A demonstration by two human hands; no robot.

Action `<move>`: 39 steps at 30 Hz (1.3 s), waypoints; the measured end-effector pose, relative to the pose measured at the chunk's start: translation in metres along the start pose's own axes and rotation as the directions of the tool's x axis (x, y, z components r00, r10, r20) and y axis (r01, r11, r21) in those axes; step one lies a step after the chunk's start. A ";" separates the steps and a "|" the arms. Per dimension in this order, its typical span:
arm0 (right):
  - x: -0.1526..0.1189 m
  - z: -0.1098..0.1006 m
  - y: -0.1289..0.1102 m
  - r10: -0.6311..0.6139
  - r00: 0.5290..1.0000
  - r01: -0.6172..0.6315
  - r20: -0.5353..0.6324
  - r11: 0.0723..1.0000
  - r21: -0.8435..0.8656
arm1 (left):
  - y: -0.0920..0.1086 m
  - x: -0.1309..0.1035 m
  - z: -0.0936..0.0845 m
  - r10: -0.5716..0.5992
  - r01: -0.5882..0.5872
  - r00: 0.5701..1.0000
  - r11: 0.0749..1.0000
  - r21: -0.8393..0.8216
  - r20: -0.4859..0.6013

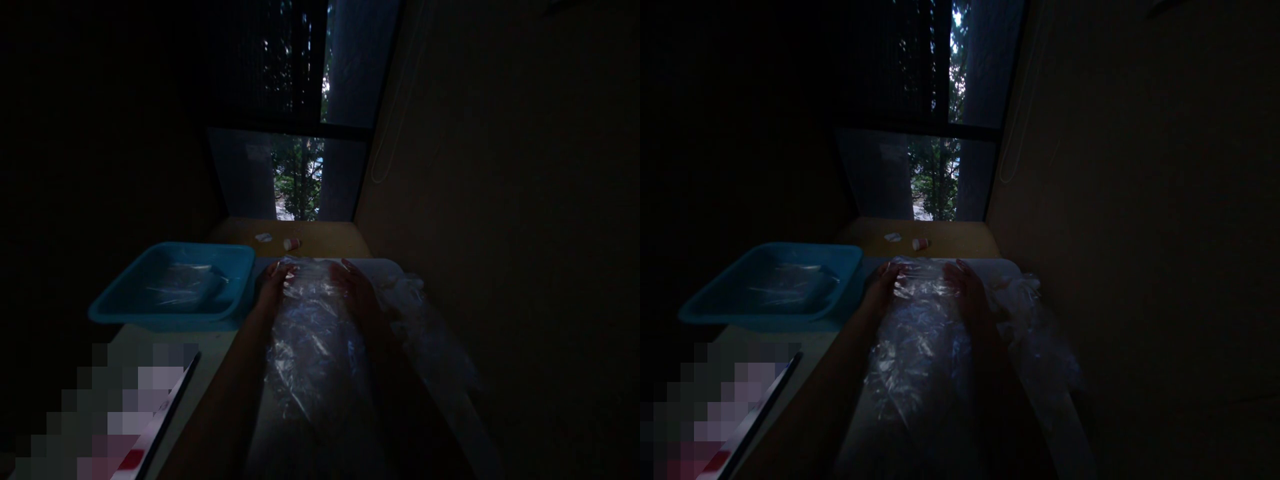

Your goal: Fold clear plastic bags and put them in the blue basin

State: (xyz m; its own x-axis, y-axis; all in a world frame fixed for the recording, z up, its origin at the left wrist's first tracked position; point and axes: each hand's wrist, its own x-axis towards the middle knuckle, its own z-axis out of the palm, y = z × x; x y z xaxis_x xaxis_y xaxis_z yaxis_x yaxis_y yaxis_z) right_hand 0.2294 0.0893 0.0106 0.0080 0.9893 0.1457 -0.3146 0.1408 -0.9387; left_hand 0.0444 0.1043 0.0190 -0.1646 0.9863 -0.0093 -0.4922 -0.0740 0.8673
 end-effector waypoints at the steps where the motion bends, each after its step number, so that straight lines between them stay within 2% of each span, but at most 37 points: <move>1: 0.000 0.000 0.001 -0.005 1.000 0.005 0.006 1.000 -0.009 | -0.001 0.001 -0.001 0.007 -0.007 1.000 1.000 0.002 -0.013; 8: 0.009 0.000 0.011 0.053 0.997 -0.045 -0.058 0.990 0.131 | -0.003 0.006 -0.004 0.003 -0.003 1.000 0.999 -0.052 -0.012; 15: 0.007 0.000 0.009 0.019 0.999 -0.013 -0.048 0.994 0.105 | -0.004 0.005 -0.004 -0.009 0.006 0.999 0.997 -0.076 -0.041; 20: 0.009 0.002 0.008 0.074 0.992 -0.058 -0.101 0.986 0.156 | -0.004 0.006 -0.004 0.025 -0.031 0.998 0.993 -0.117 -0.054; 23: 0.010 0.004 0.008 0.106 0.988 -0.083 -0.113 0.977 0.198 | -0.003 0.006 -0.005 -0.032 0.027 0.999 0.990 -0.137 -0.038; 25: 0.010 0.004 0.008 0.120 0.987 -0.096 -0.105 0.973 0.210 | -0.002 0.005 -0.005 -0.082 0.077 0.996 0.989 -0.129 -0.035; 33: 0.008 0.002 0.012 0.088 0.996 -0.081 -0.019 0.970 0.228 | -0.005 0.001 -0.001 -0.081 0.082 0.995 0.997 -0.014 0.055; 36: 0.007 0.000 0.012 0.054 0.999 -0.055 0.009 0.976 0.213 | -0.005 0.001 -0.001 -0.066 0.065 0.997 0.998 0.009 0.047; 39: 0.006 -0.001 0.013 0.000 1.000 -0.003 0.024 0.992 0.124 | -0.003 0.002 -0.002 -0.040 0.040 0.999 0.997 0.061 0.001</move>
State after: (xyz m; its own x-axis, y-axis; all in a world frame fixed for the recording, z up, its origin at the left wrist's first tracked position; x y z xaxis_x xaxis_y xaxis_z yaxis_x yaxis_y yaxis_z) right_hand 0.2265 0.0972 -0.0008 -0.0145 0.9881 0.1528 -0.4298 0.1318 -0.8932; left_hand 0.0438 0.1058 0.0150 -0.1445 0.9886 -0.0434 -0.4449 -0.0258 0.8952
